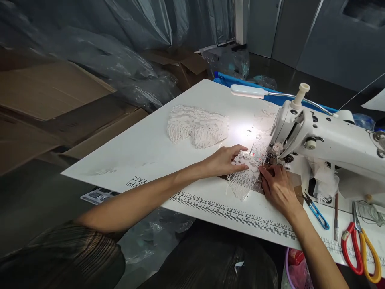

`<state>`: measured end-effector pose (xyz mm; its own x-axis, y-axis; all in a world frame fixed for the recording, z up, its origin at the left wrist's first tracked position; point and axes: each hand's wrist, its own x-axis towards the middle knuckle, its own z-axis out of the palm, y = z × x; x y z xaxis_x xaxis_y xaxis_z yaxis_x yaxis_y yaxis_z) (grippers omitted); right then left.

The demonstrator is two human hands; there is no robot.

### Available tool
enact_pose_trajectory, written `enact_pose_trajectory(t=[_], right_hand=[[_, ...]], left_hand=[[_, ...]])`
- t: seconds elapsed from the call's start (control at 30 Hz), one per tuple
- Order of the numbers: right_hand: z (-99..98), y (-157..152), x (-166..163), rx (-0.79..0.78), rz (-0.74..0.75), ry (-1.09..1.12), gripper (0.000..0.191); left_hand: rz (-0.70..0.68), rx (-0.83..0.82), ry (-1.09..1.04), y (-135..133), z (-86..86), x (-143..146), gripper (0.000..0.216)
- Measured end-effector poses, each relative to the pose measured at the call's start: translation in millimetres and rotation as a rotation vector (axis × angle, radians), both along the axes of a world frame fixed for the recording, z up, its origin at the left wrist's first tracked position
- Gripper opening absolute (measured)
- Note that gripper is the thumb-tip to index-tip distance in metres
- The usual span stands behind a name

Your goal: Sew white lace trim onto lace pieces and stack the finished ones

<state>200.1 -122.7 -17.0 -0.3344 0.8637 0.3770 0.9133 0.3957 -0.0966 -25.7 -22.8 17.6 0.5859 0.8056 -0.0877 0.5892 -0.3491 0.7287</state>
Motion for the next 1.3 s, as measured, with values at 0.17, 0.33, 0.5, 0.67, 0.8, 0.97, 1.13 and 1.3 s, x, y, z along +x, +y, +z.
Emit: enact_pose_trajectory(t=[0.17, 0.33, 0.5, 0.67, 0.8, 0.97, 1.13, 1.3], right_hand=[[-1.1, 9, 10, -0.061, 0.011, 0.014, 0.038], [-1.1, 5, 14, -0.053, 0.026, 0.196, 0.039], [-1.2, -1, 12, -0.071, 0.090, 0.219, 0.036], [-2.4, 1, 11, -0.073, 0.071, 0.150, 0.034], [-0.7, 1, 12, -0.078, 0.051, 0.252, 0.035], [0.1, -4, 10, -0.068, 0.083, 0.207, 0.037], [-4.3, -6, 9, -0.078, 0.084, 0.174, 0.034], [-1.3, -5, 10, -0.078, 0.096, 0.205, 0.033]], left_hand=[[-0.007, -0.035, 0.013, 0, 0.0, 1, 0.058], [0.010, -0.050, -0.029, 0, -3.2, 3, 0.060], [0.044, -0.083, -0.034, 5, -6.7, 0, 0.059], [0.054, -0.158, -0.060, 10, -8.0, -1, 0.061], [0.064, -0.150, -0.047, 9, -6.7, 1, 0.064], [0.075, -0.120, -0.018, 4, -5.1, 5, 0.069], [0.055, -0.077, 0.008, 4, -6.0, 4, 0.070], [0.060, -0.095, -0.048, 4, -7.5, 3, 0.063]])
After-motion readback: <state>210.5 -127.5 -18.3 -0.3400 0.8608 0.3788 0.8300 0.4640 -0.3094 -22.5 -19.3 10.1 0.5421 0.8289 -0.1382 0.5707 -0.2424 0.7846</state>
